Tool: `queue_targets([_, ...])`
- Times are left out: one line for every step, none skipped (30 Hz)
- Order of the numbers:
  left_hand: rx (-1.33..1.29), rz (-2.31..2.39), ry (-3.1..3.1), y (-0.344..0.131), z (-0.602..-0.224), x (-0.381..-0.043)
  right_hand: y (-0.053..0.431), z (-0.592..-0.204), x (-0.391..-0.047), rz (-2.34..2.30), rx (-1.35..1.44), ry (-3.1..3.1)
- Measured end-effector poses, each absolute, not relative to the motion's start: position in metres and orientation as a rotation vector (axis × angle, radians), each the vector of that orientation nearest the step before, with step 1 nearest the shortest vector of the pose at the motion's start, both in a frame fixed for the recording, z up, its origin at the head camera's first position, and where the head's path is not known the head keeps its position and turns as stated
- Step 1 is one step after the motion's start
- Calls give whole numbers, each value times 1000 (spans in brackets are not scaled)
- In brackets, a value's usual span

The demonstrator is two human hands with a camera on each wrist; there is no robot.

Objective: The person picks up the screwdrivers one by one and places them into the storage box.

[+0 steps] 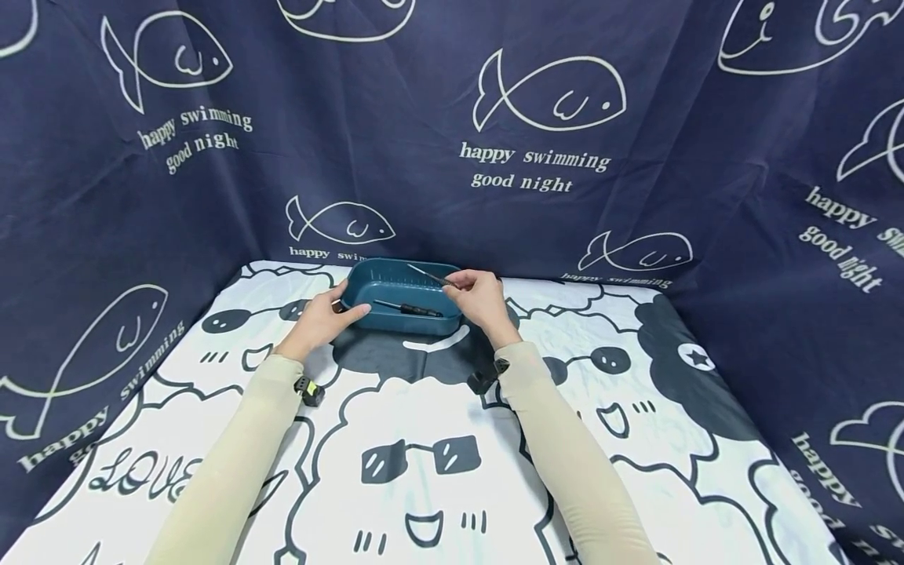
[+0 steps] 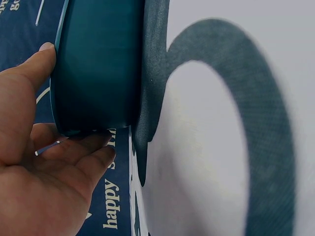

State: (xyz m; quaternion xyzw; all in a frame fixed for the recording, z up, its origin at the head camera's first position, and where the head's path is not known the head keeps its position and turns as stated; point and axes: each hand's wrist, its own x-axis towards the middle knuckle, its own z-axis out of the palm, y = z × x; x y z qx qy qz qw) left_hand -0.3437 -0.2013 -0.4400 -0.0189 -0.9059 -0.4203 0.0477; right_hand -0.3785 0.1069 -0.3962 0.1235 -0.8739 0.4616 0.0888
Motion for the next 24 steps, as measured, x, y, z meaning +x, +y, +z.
queue_targets([-62, -1277, -2763, -201, -440, -344, 106, -397, -379, 1375, 364, -2606])
queue_targets([-65, -1274, -2763, -201, -440, -344, 105, -398, -380, 1378, 363, -2608])
queue_targets([-70, -1273, -2763, -201, -440, -344, 104, -399, -380, 1379, 363, -2610])
queue_targets([-71, -1273, -2763, -201, -440, -344, 103, -399, -381, 1379, 365, -2612])
queue_targets([-71, -1276, -2761, -201, -440, -343, 102, -400, -382, 1382, 371, -2613])
queue_targets([-71, -1278, -2758, -201, -440, -343, 100, -400, -382, 1381, 380, -2618])
queue_targets([-70, -1281, -2756, -201, -440, -343, 99, -401, -383, 1380, 387, -2622])
queue_targets([-69, -1283, -2754, -201, -440, -343, 98, -401, -383, 1377, 393, -2627])
queue_targets([-68, -1286, -2751, -201, -440, -343, 97, -401, -383, 1375, 398, -2633])
queue_targets([-68, -1288, -2748, -201, -440, -343, 96, -401, -384, 1379, 402, -2641])
queue_targets([-68, -1290, -2746, -201, -441, -343, 95, -401, -384, 1379, 405, -2650])
queue_targets([-68, -1292, -2745, -201, -441, -343, 94, -401, -384, 1372, 406, -2658])
queue_targets([-68, -1294, -2744, -201, -441, -343, 93, -401, -384, 1370, 407, -2663])
queue_targets([-68, -1296, -2745, -201, -441, -343, 92, -401, -384, 1364, 408, -2669])
queue_targets([-66, -1298, -2746, -201, -441, -343, 91, -401, -384, 1362, 408, -2674])
queue_targets([-64, -1297, -2748, -202, -440, -343, 90, -402, -385, 1359, 409, -2678])
queue_targets([-62, -1296, -2750, -202, -440, -343, 89, -402, -385, 1354, 408, -2683])
queue_targets([-61, -1294, -2752, -202, -440, -344, 88, -402, -385, 1353, 405, -2689])
queue_targets([-60, -1294, -2752, -202, -440, -344, 86, -402, -385, 1356, 401, -2694])
queue_targets([-61, -1298, -2750, -201, -440, -344, 85, -402, -385, 1355, 395, -2700])
queue_targets([-62, -1304, -2748, -202, -440, -344, 84, -402, -385, 1360, 389, -2703])
queue_targets([-63, -1310, -2745, -202, -441, -344, 83, -403, -385, 1364, 383, -2709])
queue_targets([-65, -1318, -2743, -202, -441, -344, 82, -404, -385, 1363, 378, -2715])
queue_targets([-67, -1327, -2738, -202, -441, -344, 81, -404, -385, 1360, 376, -2719])
